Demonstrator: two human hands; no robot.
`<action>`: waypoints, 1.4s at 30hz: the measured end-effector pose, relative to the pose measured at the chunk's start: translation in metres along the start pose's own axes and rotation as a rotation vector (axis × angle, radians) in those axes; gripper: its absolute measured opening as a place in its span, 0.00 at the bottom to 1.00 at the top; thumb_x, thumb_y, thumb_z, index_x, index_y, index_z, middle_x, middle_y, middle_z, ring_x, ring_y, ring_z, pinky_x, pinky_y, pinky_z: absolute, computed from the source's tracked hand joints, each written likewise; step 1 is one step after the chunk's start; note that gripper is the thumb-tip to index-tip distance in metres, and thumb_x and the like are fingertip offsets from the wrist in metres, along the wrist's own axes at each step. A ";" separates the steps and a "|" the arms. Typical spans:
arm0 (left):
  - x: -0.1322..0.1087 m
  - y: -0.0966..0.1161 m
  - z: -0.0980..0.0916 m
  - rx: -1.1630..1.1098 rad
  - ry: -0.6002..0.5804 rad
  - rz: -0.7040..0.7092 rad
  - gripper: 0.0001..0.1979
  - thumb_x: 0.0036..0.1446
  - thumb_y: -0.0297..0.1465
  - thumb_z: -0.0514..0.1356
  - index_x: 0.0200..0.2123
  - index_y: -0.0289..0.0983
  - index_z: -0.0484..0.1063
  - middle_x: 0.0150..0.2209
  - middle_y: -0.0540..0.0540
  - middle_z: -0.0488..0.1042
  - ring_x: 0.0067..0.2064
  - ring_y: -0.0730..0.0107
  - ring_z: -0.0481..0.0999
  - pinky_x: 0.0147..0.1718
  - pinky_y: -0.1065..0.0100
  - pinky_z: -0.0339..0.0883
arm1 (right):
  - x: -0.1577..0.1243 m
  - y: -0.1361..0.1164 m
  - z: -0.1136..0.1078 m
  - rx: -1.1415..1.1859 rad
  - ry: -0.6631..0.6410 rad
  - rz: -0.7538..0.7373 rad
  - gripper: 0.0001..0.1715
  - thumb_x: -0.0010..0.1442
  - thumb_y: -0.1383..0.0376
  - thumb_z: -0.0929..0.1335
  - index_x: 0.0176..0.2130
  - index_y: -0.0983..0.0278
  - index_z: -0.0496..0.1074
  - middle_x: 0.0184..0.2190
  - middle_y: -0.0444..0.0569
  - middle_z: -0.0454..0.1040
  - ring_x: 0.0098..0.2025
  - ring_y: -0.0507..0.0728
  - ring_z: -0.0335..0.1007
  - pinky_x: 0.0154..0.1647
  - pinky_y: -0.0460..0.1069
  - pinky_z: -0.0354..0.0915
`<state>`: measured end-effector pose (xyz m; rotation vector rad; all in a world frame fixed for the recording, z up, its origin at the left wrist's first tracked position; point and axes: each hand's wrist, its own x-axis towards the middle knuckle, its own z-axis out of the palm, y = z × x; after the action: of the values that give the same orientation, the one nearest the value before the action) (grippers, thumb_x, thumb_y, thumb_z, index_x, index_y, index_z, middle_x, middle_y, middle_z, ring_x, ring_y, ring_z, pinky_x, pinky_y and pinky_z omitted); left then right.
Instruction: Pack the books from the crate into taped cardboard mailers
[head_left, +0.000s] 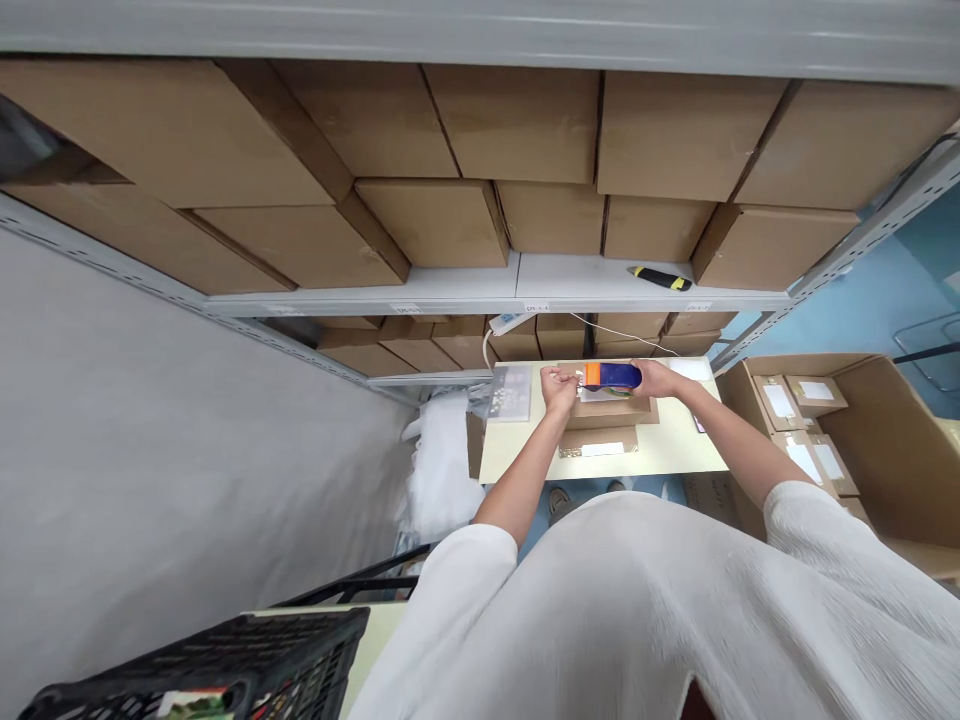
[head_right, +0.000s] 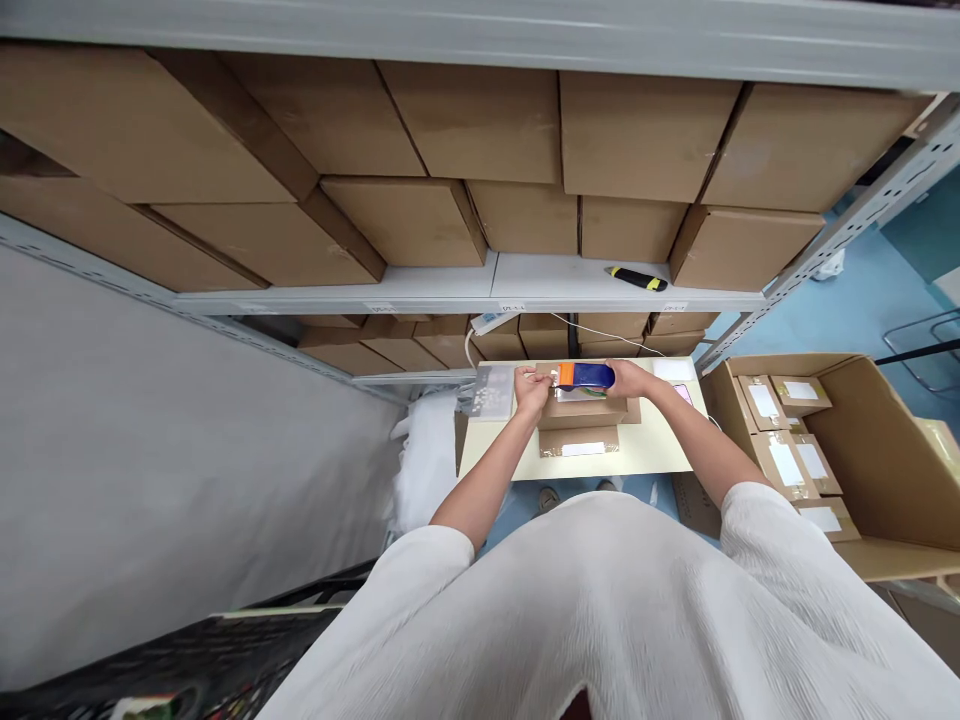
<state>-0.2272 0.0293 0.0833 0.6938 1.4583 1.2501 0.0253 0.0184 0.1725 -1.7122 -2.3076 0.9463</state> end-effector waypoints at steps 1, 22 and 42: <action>0.003 0.000 -0.005 -0.014 0.005 0.002 0.27 0.49 0.17 0.70 0.43 0.44 0.60 0.29 0.58 0.75 0.33 0.72 0.80 0.40 0.70 0.71 | 0.002 -0.002 -0.002 -0.020 -0.012 -0.001 0.24 0.53 0.61 0.80 0.47 0.61 0.75 0.45 0.53 0.85 0.43 0.63 0.82 0.39 0.49 0.70; 0.039 -0.024 -0.085 -0.133 0.137 -0.060 0.27 0.45 0.19 0.66 0.43 0.44 0.59 0.28 0.60 0.73 0.31 0.73 0.78 0.42 0.68 0.71 | 0.027 -0.024 -0.005 -0.418 -0.081 -0.031 0.21 0.57 0.58 0.80 0.46 0.61 0.76 0.45 0.56 0.84 0.47 0.65 0.80 0.44 0.51 0.70; 0.025 -0.062 -0.072 0.095 0.064 -0.071 0.17 0.48 0.24 0.71 0.35 0.42 0.67 0.35 0.54 0.73 0.36 0.70 0.77 0.49 0.64 0.73 | 0.024 -0.031 0.003 -0.440 -0.074 0.005 0.21 0.57 0.61 0.79 0.49 0.62 0.77 0.47 0.56 0.84 0.48 0.66 0.80 0.47 0.52 0.70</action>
<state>-0.2903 0.0097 0.0100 0.6647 1.5897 1.1643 -0.0103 0.0335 0.1805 -1.8552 -2.7166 0.5326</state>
